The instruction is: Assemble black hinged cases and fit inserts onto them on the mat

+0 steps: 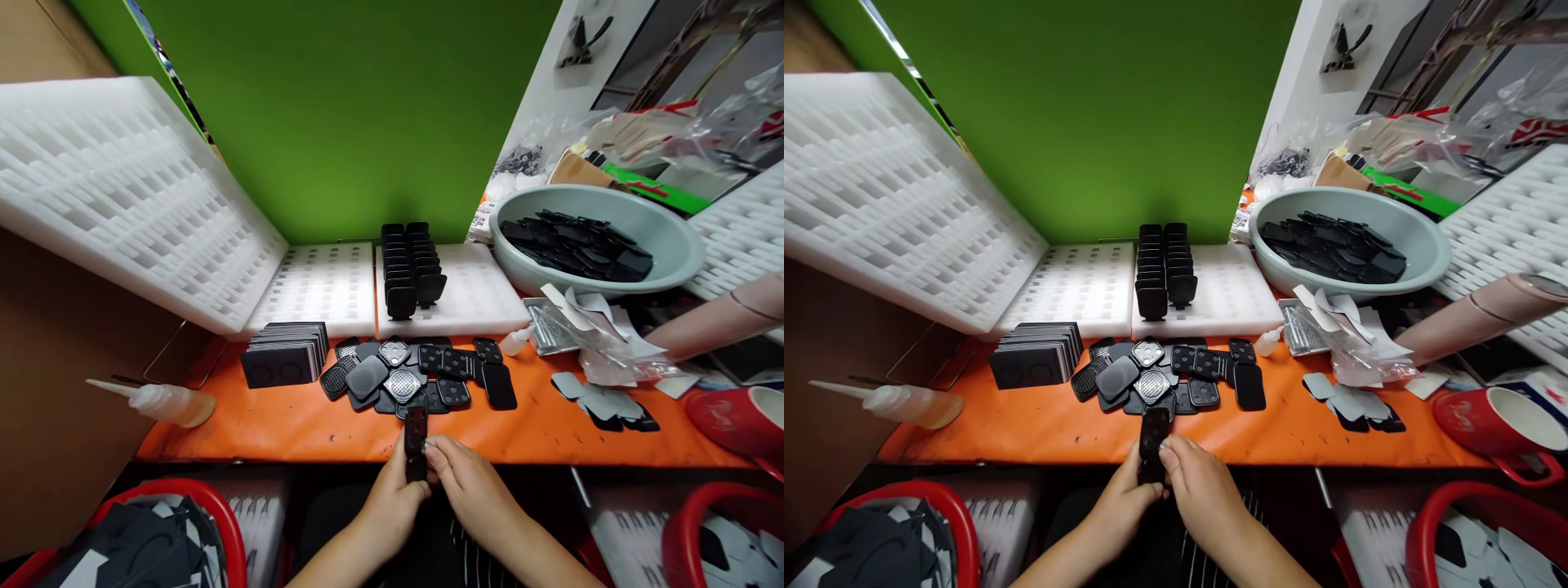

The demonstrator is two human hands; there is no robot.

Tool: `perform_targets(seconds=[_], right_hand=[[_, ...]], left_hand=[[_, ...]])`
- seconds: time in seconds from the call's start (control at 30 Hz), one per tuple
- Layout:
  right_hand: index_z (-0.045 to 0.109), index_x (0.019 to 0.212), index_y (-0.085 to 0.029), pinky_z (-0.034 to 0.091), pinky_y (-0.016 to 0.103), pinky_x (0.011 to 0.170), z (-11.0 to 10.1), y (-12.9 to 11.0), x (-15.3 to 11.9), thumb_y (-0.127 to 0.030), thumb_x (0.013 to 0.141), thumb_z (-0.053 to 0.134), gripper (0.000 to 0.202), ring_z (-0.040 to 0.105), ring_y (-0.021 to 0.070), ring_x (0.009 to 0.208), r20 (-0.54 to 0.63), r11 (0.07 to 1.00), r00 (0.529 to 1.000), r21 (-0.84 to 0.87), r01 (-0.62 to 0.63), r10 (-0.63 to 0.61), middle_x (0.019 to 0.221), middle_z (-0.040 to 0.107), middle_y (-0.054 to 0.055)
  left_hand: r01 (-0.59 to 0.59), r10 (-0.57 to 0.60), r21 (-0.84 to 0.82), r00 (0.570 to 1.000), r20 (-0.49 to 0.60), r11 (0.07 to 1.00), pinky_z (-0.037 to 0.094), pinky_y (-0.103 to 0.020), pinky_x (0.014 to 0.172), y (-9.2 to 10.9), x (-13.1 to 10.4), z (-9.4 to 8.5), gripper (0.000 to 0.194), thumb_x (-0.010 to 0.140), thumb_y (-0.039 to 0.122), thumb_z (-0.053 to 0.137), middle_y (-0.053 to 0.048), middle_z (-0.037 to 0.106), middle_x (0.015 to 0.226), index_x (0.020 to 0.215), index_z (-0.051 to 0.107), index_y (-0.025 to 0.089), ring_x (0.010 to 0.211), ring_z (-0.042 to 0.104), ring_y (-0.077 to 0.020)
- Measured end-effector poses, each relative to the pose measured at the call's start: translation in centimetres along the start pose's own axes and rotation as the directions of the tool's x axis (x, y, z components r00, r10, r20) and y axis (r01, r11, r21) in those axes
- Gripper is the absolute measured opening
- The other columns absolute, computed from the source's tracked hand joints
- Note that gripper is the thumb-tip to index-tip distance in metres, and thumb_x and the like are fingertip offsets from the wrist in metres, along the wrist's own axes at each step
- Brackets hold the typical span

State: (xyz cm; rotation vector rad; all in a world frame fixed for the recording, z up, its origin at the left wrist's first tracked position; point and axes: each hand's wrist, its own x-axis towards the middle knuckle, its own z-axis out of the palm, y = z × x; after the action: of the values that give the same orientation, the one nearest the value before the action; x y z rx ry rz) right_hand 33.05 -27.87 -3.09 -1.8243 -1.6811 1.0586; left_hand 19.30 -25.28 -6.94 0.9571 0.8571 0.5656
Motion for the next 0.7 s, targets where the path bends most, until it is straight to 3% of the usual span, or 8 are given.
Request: perform_targets(seconds=[0.1, 0.17, 0.23, 0.3, 0.4, 0.57, 0.7], right_hand=[[0.056, 0.088, -0.021, 0.042, 0.026, 0.066, -0.4, -0.2, 0.3, -0.034, 0.095, 0.029, 0.032, 0.059, 0.0166, 0.076, 0.003, 0.996, 0.999, 0.082, 0.032, -0.033, 0.083, 0.064, 0.003], [0.057, 0.086, -0.021, 0.042, 0.026, 0.065, -0.7, -0.5, 0.5, -0.033, 0.095, 0.03, 0.031, 0.058, 0.0163, 0.074, -0.004, 0.997, 0.999, 0.071, 0.042, -0.042, 0.081, 0.064, 0.003], [0.057, 0.085, -0.02, 0.041, 0.026, 0.064, -0.8, -0.7, 0.7, -0.032, 0.094, 0.033, 0.028, 0.058, 0.0167, 0.073, -0.022, 0.999, 0.999, -0.001, 0.032, -0.032, 0.081, 0.064, 0.003], [0.057, 0.084, -0.02, 0.041, 0.027, 0.065, -0.9, -0.9, 0.8, -0.03, 0.093, 0.035, 0.026, 0.058, 0.0179, 0.074, -0.04, 0.993, 0.999, -0.118, 0.015, -0.02, 0.082, 0.064, 0.004], [0.058, 0.083, -0.019, 0.04, 0.029, 0.066, -1.2, -1.0, 0.5, -0.026, 0.092, 0.034, 0.027, 0.059, 0.0193, 0.075, -0.009, 0.959, 1.0, -0.281, 0.019, -0.022, 0.083, 0.063, 0.006], [0.059, 0.086, -0.02, 0.037, 0.026, 0.063, -2.2, -1.1, 0.1, -0.036, 0.089, 0.044, 0.021, 0.058, 0.018, 0.074, 0.086, 0.961, 0.994, -0.262, 0.084, -0.063, 0.084, 0.064, 0.004], [0.059, 0.076, -0.02, 0.034, 0.024, 0.06, -1.9, -0.9, 0.4, -0.036, 0.085, 0.051, 0.02, 0.057, 0.0155, 0.069, 0.047, 0.983, 0.998, -0.176, 0.055, -0.047, 0.076, 0.064, 0.001]], left_hand=[[0.149, -0.143, -0.22, 0.989, 0.042, 0.964, 0.046, -0.038, 0.079, 0.2, 0.1, -0.4, 0.068, 0.056, 0.008, 0.052, -0.006, 0.064, 0.098, 0.123, 0.047, 0.018, 0.094, 0.06, -0.0258], [0.167, -0.16, -0.235, 0.986, 0.052, 0.957, 0.046, -0.039, 0.078, 0.2, 0.0, -0.7, 0.063, 0.056, 0.009, 0.052, -0.006, 0.064, 0.096, 0.119, 0.05, 0.018, 0.092, 0.061, -0.0263], [0.106, -0.102, -0.118, 0.994, 0.036, 0.987, 0.044, -0.043, 0.086, 0.3, -0.3, -1.0, 0.063, 0.058, 0.008, 0.052, -0.007, 0.064, 0.103, 0.121, 0.051, 0.018, 0.101, 0.058, -0.0282], [-0.014, 0.012, 0.101, 1.0, 0.02, 0.995, 0.035, -0.045, 0.101, 0.4, -0.6, -1.1, 0.067, 0.061, 0.005, 0.05, -0.008, 0.059, 0.12, 0.127, 0.049, 0.019, 0.117, 0.049, -0.0291], [-0.149, 0.135, 0.378, 0.989, 0.063, 0.914, 0.023, -0.042, 0.11, 0.4, -1.2, -1.4, 0.075, 0.066, 0.001, 0.047, -0.007, 0.046, 0.138, 0.138, 0.039, 0.022, 0.128, 0.039, -0.0277], [-0.204, 0.151, 0.481, 0.978, 0.147, 0.853, 0.026, -0.043, 0.109, -0.3, -1.4, -1.6, 0.077, 0.07, 0.001, 0.046, -0.01, 0.043, 0.14, 0.143, 0.03, 0.019, 0.127, 0.041, -0.0288], [-0.21, 0.144, 0.533, 0.976, 0.163, 0.82, 0.031, -0.044, 0.106, -0.1, -1.0, -1.5, 0.071, 0.071, 0.002, 0.046, -0.015, 0.045, 0.138, 0.14, 0.036, 0.015, 0.125, 0.044, -0.031]])
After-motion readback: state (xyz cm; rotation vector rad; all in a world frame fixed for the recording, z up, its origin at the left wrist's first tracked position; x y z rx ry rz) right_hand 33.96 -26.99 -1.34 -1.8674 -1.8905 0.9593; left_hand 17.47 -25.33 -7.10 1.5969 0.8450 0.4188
